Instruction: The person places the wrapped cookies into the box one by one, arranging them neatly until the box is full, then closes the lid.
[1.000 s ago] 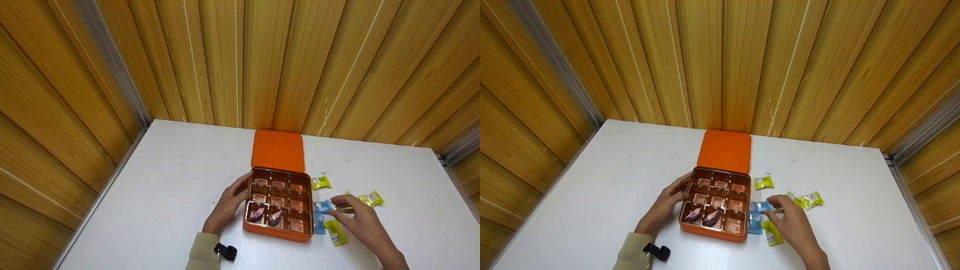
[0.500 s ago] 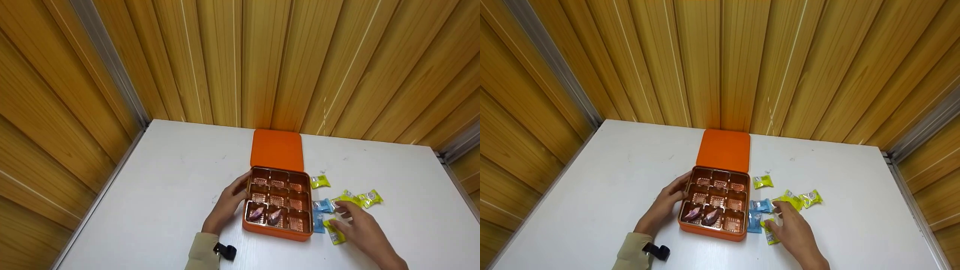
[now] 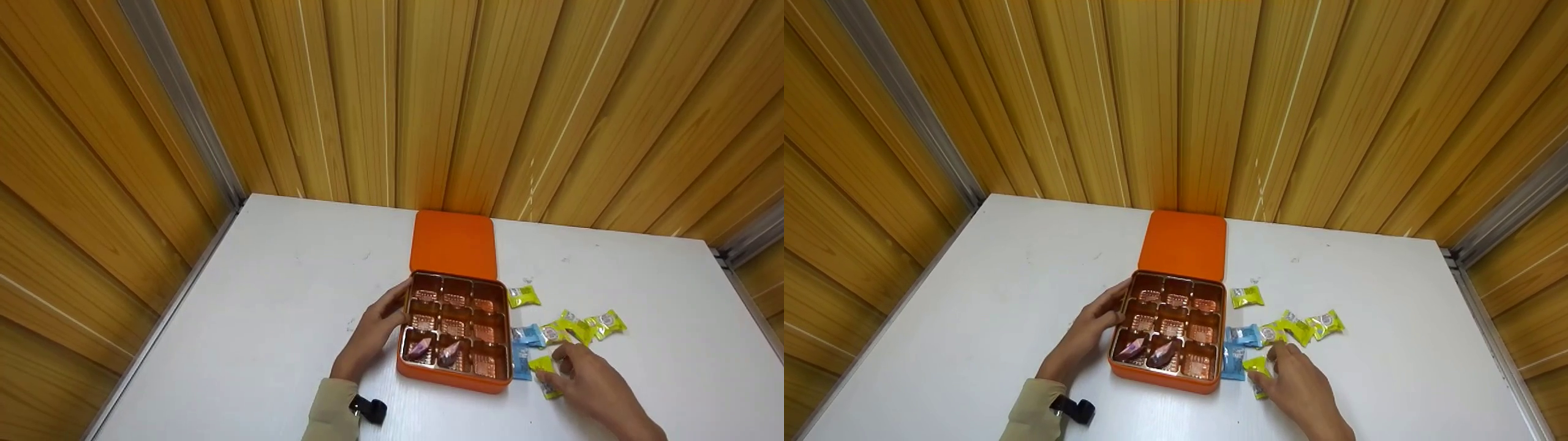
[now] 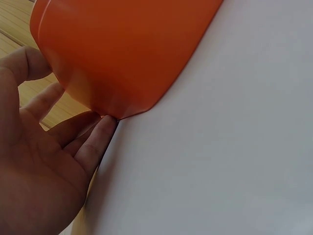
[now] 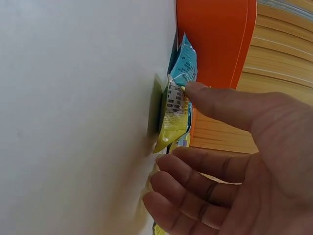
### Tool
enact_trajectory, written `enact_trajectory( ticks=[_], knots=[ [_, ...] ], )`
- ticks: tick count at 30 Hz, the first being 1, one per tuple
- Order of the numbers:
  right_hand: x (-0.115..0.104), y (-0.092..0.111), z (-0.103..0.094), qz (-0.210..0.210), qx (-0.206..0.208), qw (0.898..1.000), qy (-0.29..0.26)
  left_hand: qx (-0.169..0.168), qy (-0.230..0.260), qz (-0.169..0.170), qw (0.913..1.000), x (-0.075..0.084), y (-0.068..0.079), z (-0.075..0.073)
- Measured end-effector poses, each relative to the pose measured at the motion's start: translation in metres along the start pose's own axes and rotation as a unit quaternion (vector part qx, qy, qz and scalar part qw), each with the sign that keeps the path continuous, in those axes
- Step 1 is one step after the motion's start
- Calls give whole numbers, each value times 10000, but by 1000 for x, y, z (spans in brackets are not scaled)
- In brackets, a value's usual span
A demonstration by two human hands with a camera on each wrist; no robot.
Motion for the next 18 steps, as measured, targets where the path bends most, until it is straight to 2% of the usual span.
enact_trajectory(
  ticks=[9,18],
  knots=[
    [4,-2,-3,-46,147,9998,-84,-5,-38,44,10000,0,0,0],
    [2,-3,-8,-451,547,9970,-319,-18,-62,105,9999,1,-1,0]
  ],
)
Point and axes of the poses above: each hand's wrist, its own y-axis away from the middle knuckle, its own z-axis out of the palm, x = y × z, the point moved 10 cm from there along -y, towards the middle knuckle, and after that the axes turned 13 degrees about -y, right-handed, at the moved point
